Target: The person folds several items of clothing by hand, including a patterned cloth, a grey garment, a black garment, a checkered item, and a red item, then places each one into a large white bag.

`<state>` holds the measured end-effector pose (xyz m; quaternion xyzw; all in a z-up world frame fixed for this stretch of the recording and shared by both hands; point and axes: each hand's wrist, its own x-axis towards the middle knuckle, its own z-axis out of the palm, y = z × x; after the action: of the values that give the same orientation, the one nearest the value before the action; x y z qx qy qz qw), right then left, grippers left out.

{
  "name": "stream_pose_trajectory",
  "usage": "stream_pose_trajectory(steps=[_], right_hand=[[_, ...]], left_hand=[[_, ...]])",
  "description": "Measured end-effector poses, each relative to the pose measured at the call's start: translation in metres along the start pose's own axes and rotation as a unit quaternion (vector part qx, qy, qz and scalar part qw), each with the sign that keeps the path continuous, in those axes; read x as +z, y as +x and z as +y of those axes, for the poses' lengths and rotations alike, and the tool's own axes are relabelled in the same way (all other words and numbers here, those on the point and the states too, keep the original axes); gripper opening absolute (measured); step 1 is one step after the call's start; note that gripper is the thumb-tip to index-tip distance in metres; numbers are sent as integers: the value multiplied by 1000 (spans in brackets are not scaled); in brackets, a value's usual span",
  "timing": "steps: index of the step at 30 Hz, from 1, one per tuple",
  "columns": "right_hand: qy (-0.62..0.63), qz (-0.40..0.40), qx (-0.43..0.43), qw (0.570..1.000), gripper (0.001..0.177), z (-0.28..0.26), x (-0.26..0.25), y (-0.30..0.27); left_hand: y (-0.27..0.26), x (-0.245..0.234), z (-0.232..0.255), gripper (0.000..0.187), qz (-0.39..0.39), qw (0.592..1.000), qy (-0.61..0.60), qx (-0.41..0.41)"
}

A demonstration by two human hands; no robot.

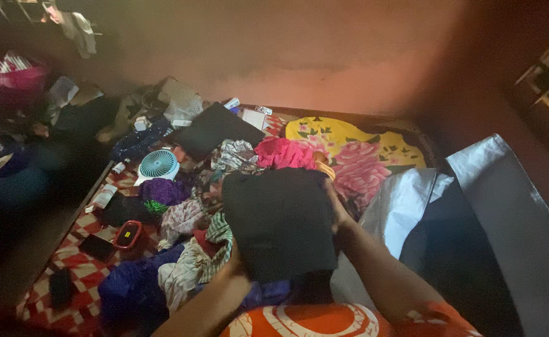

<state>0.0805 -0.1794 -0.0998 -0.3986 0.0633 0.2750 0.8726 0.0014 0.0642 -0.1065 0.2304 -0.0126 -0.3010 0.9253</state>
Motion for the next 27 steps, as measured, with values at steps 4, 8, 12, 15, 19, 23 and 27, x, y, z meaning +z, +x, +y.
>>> stream_pose_trajectory(steps=[4,8,12,15,19,23,27], right_hand=[[12,-67,11,998,81,7,-31,-5],[-188,105,94,972,63,10,-24,4],[36,54,174,983,51,-4,-1,-17],[18,-25,131,991,51,-15,15,-32],[-118,192,35,974,55,-14,21,-43],[-146,58,7,988,61,-3,-31,-13],[-333,138,-4,933,69,2,-60,13]], left_hand=[[2,3,-2,87,-10,1000,-3,0],[4,10,-5,87,-12,1000,-11,11],[3,26,6,87,7,999,-9,33],[-6,39,19,86,31,998,-16,54],[-13,41,25,86,105,994,19,37],[-14,23,14,75,15,994,105,2],[-4,18,14,66,156,955,252,26]])
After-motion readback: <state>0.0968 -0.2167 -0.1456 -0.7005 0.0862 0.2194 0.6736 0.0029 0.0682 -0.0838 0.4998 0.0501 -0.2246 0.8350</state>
